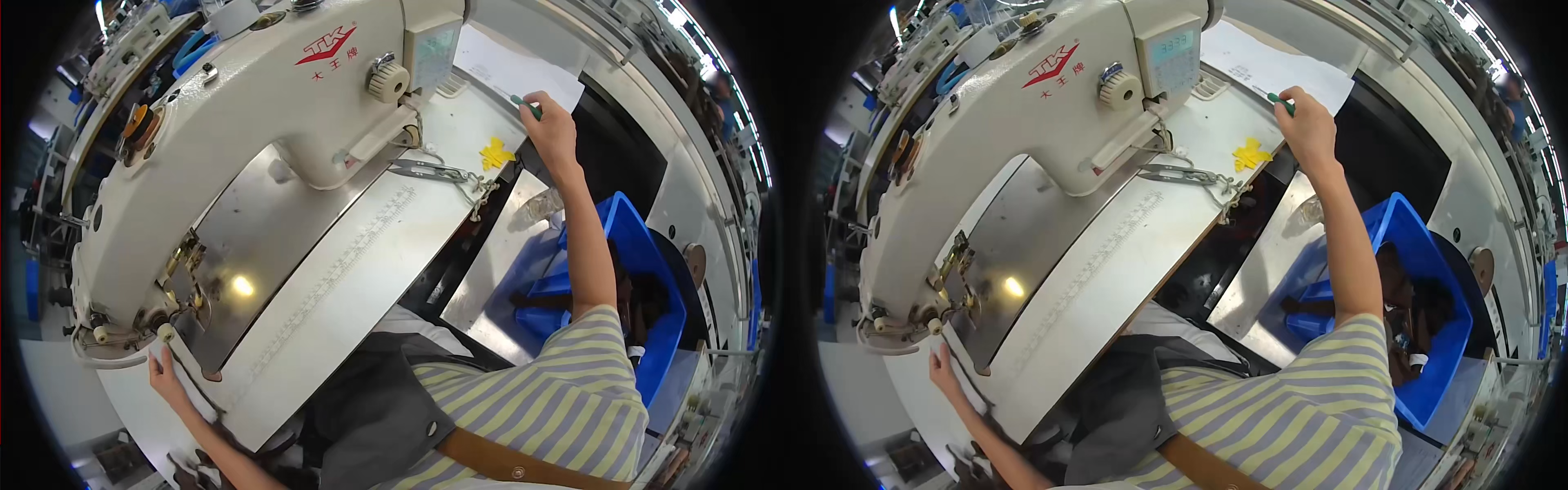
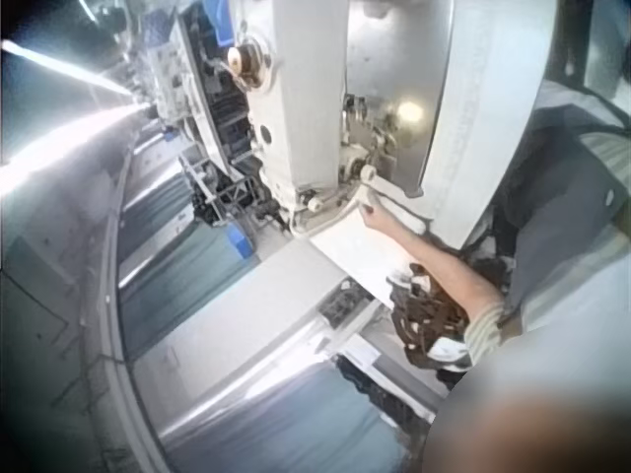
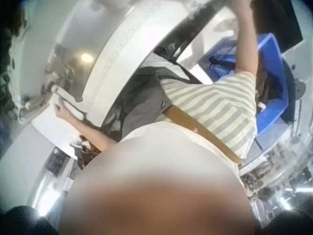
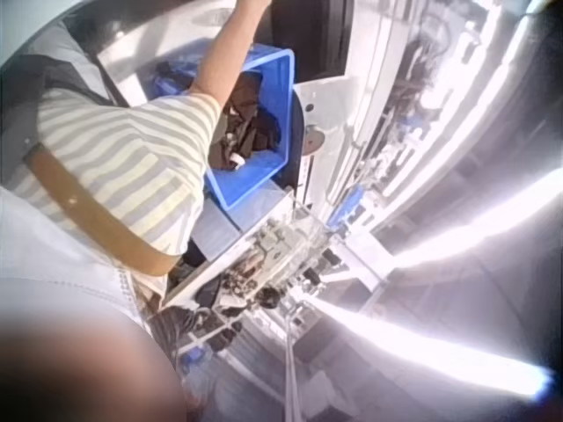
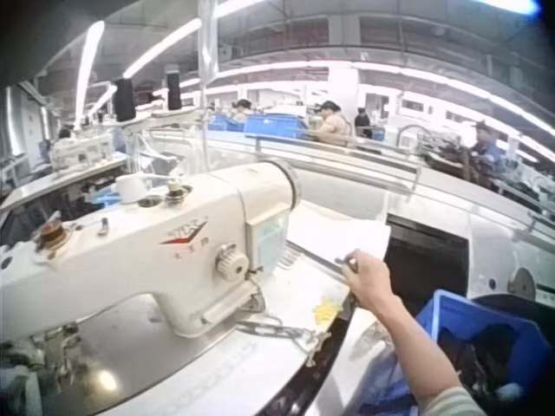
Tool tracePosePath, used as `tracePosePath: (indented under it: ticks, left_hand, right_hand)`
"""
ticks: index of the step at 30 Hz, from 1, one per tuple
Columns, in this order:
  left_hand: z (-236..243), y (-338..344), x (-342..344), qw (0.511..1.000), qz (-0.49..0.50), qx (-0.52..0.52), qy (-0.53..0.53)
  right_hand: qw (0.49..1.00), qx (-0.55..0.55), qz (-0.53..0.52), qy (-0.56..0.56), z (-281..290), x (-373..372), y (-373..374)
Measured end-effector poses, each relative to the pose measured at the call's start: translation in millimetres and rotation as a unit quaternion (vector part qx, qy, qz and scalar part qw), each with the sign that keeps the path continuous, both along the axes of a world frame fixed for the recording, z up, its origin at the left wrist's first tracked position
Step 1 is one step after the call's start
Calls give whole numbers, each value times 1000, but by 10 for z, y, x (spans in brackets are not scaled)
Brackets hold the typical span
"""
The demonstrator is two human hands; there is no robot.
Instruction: Sewing fur pieces and a fabric strap together using an industrial sewing machine.
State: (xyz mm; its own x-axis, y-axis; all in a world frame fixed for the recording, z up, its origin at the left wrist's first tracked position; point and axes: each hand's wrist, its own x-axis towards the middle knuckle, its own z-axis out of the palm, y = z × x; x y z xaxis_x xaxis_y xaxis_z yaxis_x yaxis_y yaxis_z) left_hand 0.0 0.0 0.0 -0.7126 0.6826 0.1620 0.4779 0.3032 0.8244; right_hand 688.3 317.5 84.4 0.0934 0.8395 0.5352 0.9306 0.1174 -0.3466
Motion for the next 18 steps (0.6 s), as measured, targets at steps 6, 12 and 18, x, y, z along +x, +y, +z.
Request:
tracePosePath:
  ticks: [6, 12, 18]
  left_hand:
    - [18, 78, 80, 999, 32, -6, 10]
    - [600, -20, 478, 978, 114, 106, -140]
    - [1624, -784, 542, 929, 91, 272, -236]
  right_hand:
    - [996, 33, 24, 80, -32, -79, -194]
    - [992, 17, 113, 54, -500, -494, -191]
    - [981, 67, 181, -18, -872, -233, 311]
